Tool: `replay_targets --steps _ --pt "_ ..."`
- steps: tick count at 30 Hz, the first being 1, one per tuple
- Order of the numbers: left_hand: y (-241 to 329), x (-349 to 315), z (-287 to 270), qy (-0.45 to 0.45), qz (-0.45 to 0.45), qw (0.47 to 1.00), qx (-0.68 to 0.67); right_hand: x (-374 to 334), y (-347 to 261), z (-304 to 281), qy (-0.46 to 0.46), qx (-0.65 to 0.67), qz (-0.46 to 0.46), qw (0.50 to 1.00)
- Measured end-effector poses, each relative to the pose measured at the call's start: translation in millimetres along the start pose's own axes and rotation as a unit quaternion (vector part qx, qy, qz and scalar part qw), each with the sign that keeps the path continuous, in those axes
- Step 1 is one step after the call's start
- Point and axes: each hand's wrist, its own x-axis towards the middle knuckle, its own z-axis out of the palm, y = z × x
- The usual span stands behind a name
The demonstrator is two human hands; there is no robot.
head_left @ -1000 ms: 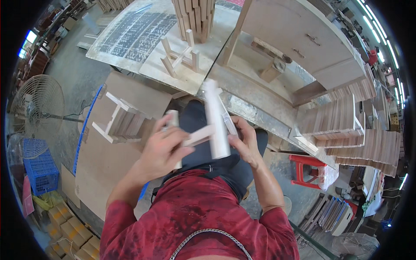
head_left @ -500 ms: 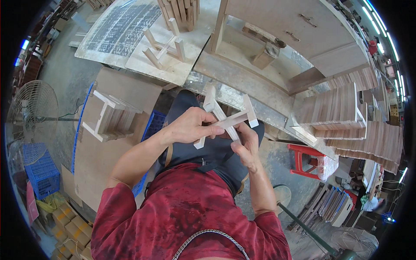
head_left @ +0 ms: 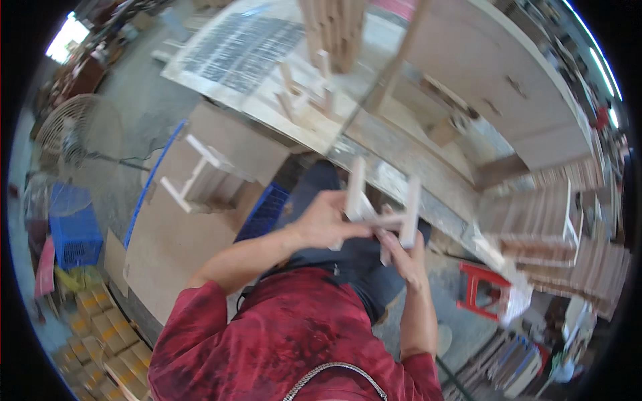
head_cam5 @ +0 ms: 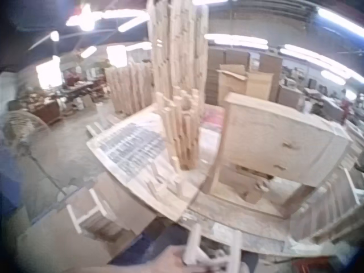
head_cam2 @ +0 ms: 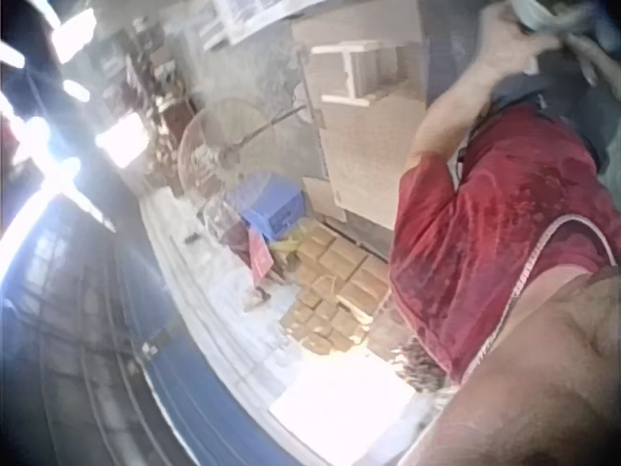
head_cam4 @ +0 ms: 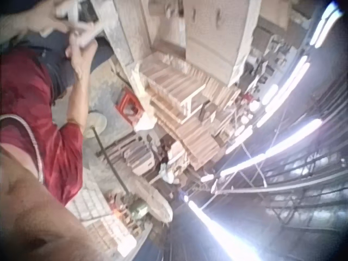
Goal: Manually interlocking pre-cut wooden pieces to assemble structural supports for furniture.
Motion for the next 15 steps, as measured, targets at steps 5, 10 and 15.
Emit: replay_targets --steps 5,10,15 --pt "8.0 -7.3 14.9 0.017 0.015 0.999 -0.030 -2.7 -3.6 10.3 0.083 0.038 0.031 0.995" --pt "7.0 -14.5 12.7 -0.019 0.035 0.999 0.017 -5.0 -5.4 17.5 0.099 0.008 0.061 0.993" --pt "23.3 -16.7 3.1 0.041 0.069 0.997 0.023 14.0 -17.1 33.5 0.063 0.020 -0.034 0.997"
